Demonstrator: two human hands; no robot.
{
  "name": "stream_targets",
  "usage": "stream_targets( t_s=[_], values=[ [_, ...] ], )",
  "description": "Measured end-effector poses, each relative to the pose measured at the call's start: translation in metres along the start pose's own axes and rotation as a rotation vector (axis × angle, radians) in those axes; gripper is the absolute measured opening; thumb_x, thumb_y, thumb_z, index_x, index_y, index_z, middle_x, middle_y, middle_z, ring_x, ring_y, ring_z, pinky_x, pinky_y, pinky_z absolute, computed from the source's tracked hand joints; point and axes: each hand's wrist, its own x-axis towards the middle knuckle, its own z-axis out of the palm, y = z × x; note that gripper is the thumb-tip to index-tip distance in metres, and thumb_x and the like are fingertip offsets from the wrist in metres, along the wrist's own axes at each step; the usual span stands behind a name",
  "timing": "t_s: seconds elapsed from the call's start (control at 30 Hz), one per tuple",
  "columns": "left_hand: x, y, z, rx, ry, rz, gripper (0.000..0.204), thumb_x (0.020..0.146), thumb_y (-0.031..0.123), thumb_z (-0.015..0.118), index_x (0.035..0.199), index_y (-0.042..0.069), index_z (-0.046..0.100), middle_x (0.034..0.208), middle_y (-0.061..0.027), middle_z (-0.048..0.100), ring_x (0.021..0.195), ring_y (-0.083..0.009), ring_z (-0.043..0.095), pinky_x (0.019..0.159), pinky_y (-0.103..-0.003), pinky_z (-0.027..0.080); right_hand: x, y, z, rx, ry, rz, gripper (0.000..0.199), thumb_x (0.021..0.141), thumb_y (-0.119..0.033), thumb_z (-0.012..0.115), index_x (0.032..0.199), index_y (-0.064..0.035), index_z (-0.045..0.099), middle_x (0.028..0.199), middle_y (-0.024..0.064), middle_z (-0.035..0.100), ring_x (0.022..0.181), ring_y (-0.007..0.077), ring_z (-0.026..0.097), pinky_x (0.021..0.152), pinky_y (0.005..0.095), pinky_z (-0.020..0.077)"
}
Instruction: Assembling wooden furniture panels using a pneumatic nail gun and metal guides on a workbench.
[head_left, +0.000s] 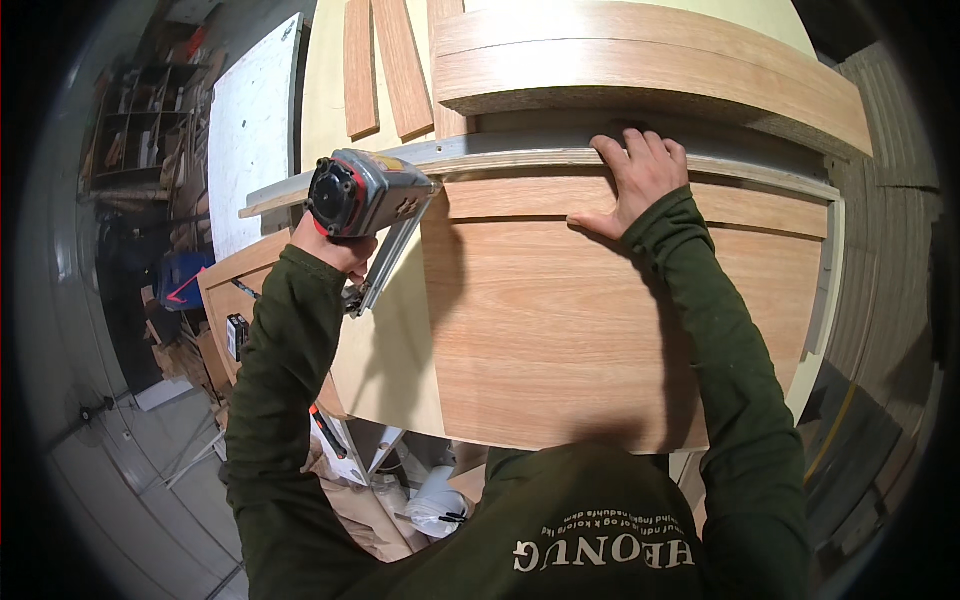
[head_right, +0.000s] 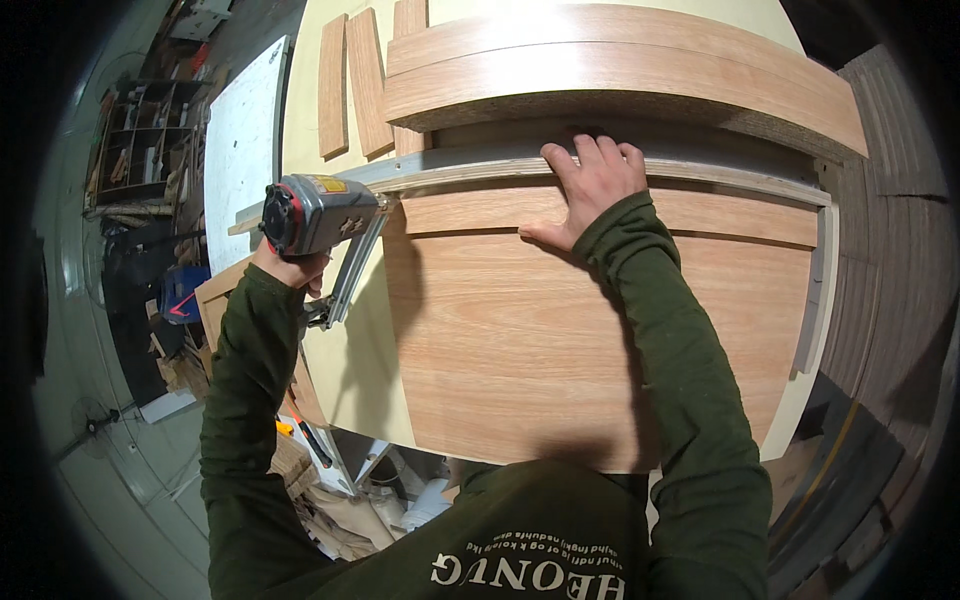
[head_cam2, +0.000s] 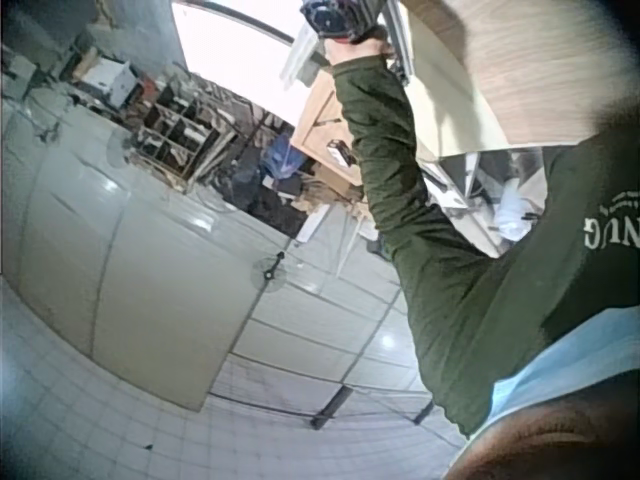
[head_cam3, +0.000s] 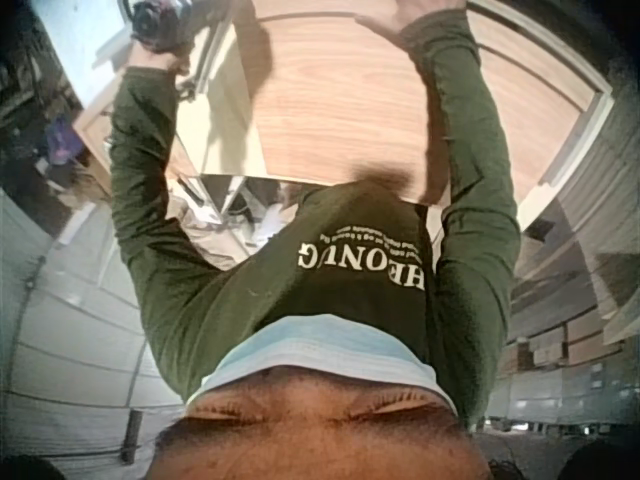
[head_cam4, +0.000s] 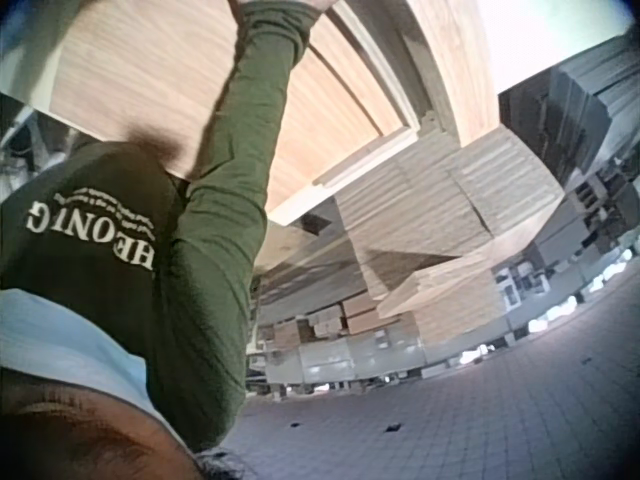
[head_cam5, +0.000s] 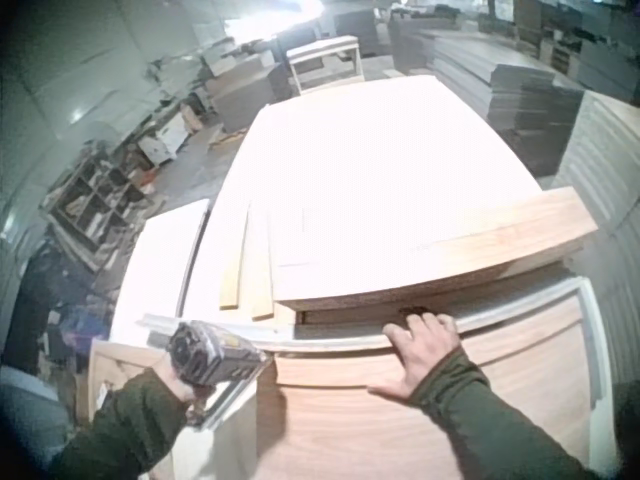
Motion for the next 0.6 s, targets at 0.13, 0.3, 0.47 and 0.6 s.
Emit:
stream_targets(
  t_s=[0.13, 0.3, 0.47, 0.6],
  values=[
    [0.001, 0.012, 0.008, -0.02, -0.028, 0.006, 0.023, 0.066, -0.004, 0.056, 0.089, 0.001, 0.053, 0.057, -0.0043, 0.052, 0.044, -0.0139, 0.053, 0.038, -0.027, 0.045, 0.0, 0.001, -0.003, 0.028, -0.02, 0.004, 0.076, 0.048, -0.058, 0.069, 0.105, -0.0126, 0.051, 0.097, 0.0118, 0.052, 0.092, 0.0246, 0.048, 0.082, 0.0392, 0.0328],
    [0.008, 0.014, 0.012, -0.034, -0.08, 0.037, 0.029, 0.067, -0.008, 0.048, 0.094, 0.001, 0.052, 0.056, -0.0053, 0.052, 0.04, -0.0142, 0.052, 0.034, -0.027, 0.043, 0.0, 0.002, 0.001, 0.034, 0.02, -0.004, 0.075, 0.048, -0.058, 0.07, 0.105, -0.0128, 0.051, 0.095, 0.0114, 0.051, 0.091, 0.0243, 0.048, 0.081, 0.0401, 0.0331],
    [0.011, 0.029, 0.015, 0.249, -0.069, -0.087, 0.022, 0.07, -0.004, 0.051, 0.091, 0.002, 0.054, 0.054, -0.0035, 0.051, 0.039, -0.0121, 0.05, 0.033, -0.026, 0.041, 0.0, 0.001, -0.001, 0.061, -0.027, 0.015, 0.079, 0.045, -0.058, 0.07, 0.106, -0.0113, 0.051, 0.098, 0.0145, 0.051, 0.094, 0.0266, 0.047, 0.083, 0.0397, 0.0321],
    [0.007, 0.032, 0.013, 0.258, -0.064, -0.023, 0.02, 0.07, -0.003, 0.054, 0.089, 0.003, 0.055, 0.054, -0.0034, 0.052, 0.039, -0.0121, 0.05, 0.033, -0.026, 0.041, -0.002, 0.003, 0.001, 0.053, 0.005, 0.004, 0.079, 0.046, -0.058, 0.07, 0.106, -0.0118, 0.051, 0.099, 0.0145, 0.051, 0.094, 0.0266, 0.047, 0.083, 0.0402, 0.0319]
  ],
)
